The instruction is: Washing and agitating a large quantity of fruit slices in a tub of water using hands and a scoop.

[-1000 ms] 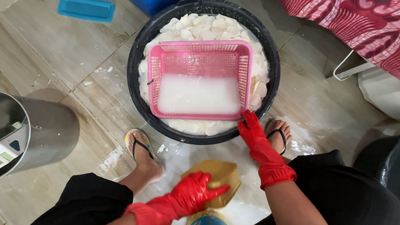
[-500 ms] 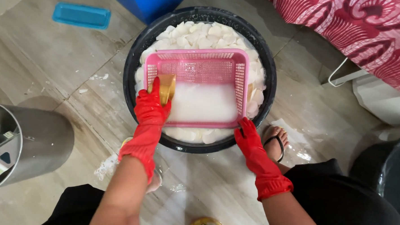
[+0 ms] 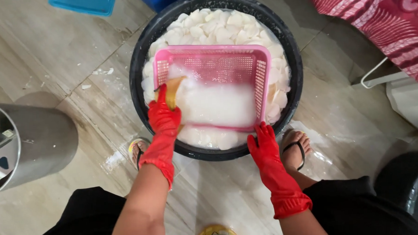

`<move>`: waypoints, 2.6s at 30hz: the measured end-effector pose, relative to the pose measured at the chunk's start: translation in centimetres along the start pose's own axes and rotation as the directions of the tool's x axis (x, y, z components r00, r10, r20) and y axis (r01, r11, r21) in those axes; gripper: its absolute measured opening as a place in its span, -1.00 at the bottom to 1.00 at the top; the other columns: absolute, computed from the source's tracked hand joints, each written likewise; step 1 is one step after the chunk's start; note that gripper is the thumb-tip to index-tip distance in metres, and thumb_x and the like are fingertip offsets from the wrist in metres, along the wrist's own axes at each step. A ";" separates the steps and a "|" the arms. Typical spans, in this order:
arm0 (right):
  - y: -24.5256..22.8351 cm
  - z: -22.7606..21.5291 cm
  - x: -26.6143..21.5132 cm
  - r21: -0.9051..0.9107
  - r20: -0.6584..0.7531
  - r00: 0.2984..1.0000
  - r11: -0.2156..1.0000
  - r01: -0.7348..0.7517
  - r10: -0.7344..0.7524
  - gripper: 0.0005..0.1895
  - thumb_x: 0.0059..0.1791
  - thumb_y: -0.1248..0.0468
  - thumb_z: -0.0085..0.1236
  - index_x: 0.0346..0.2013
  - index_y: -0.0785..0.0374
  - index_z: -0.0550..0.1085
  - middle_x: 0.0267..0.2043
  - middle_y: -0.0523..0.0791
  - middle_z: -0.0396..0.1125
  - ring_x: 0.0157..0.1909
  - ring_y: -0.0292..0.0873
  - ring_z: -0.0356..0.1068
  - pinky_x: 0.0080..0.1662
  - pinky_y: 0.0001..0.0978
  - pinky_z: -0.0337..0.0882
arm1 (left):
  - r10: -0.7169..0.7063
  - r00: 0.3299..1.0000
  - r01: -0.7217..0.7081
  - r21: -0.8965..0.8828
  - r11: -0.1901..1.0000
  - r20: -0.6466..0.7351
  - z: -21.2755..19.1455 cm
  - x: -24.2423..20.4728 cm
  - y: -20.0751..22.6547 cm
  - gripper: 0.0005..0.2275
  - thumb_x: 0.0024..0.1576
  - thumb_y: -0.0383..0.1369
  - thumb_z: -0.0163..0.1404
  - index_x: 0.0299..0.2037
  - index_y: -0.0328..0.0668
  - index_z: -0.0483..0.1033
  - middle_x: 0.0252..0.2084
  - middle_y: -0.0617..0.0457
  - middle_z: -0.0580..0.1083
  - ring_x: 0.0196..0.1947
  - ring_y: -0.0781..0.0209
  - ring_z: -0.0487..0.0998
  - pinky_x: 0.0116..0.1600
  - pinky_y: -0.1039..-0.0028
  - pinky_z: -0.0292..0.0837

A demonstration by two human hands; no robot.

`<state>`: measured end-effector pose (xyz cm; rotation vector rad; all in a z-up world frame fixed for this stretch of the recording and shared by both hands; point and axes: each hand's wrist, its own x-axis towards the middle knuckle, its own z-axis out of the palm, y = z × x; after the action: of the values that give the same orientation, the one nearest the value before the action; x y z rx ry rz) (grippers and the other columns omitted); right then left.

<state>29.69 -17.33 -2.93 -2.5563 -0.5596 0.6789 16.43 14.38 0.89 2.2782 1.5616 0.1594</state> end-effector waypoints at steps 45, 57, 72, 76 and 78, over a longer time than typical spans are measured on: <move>4.7 1.8 2.0 0.292 -0.094 0.985 0.942 0.164 -0.142 -0.46 0.07 0.04 0.05 0.35 -0.02 0.36 0.52 -0.01 0.07 0.53 0.11 0.02 0.48 -0.05 0.06 | 0.147 0.717 0.198 -0.401 0.894 0.682 -0.2 -15.5 -12.8 -0.31 -0.07 -0.35 0.07 0.34 0.65 0.38 0.29 -0.13 0.44 0.31 -0.12 0.42 0.42 0.25 0.31; 5.7 3.0 2.9 0.259 -0.127 0.967 0.933 0.249 -0.223 -0.42 0.05 0.07 0.02 0.36 0.13 0.31 0.53 -0.04 0.03 0.58 -0.02 -0.11 0.47 -0.20 -0.06 | 0.481 0.632 -0.507 -0.145 0.849 0.607 -2.5 -21.2 -7.8 -0.23 0.03 -0.28 0.11 0.48 0.63 0.06 0.11 -0.11 0.31 -0.04 -0.21 0.45 -0.09 0.18 0.47; -1.6 -3.6 5.6 0.022 -0.358 0.934 1.000 -0.007 0.014 -0.13 -0.05 -0.11 0.05 0.51 0.07 0.11 0.28 0.12 0.32 0.23 0.28 0.31 0.14 0.11 0.32 | 0.937 0.320 -0.927 -0.160 0.340 0.137 -11.4 -15.9 0.0 -0.34 0.20 0.19 -0.23 0.50 0.23 0.11 0.38 -0.04 0.32 0.13 -0.21 0.40 -0.01 0.08 0.38; -7.2 -8.3 5.0 0.351 -0.083 0.986 0.930 -0.109 0.147 -0.19 0.04 0.19 -0.03 0.56 -0.25 -0.04 0.25 0.18 0.30 0.17 0.29 0.40 0.07 0.08 0.49 | 0.729 0.684 -0.728 0.078 0.681 0.010 -11.2 -7.2 3.1 -0.33 0.08 0.06 0.05 0.46 0.38 0.19 0.04 -0.13 0.43 -0.13 -0.20 0.57 -0.16 0.04 0.56; -7.2 -8.8 7.4 0.305 -0.094 0.986 0.947 -0.102 0.136 -0.18 0.04 0.29 -0.05 0.56 -0.27 -0.03 0.18 0.21 0.34 0.12 0.29 0.43 0.04 0.04 0.51 | 0.596 0.800 -0.581 0.157 0.798 -0.070 -11.3 -3.2 4.8 -0.30 0.03 0.00 0.17 0.45 0.44 0.22 -0.11 -0.17 0.48 -0.25 -0.19 0.64 -0.22 0.03 0.64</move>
<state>38.40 -10.48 4.91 -2.3373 -0.2429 0.6017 16.11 12.62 13.44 2.8401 0.8627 0.3684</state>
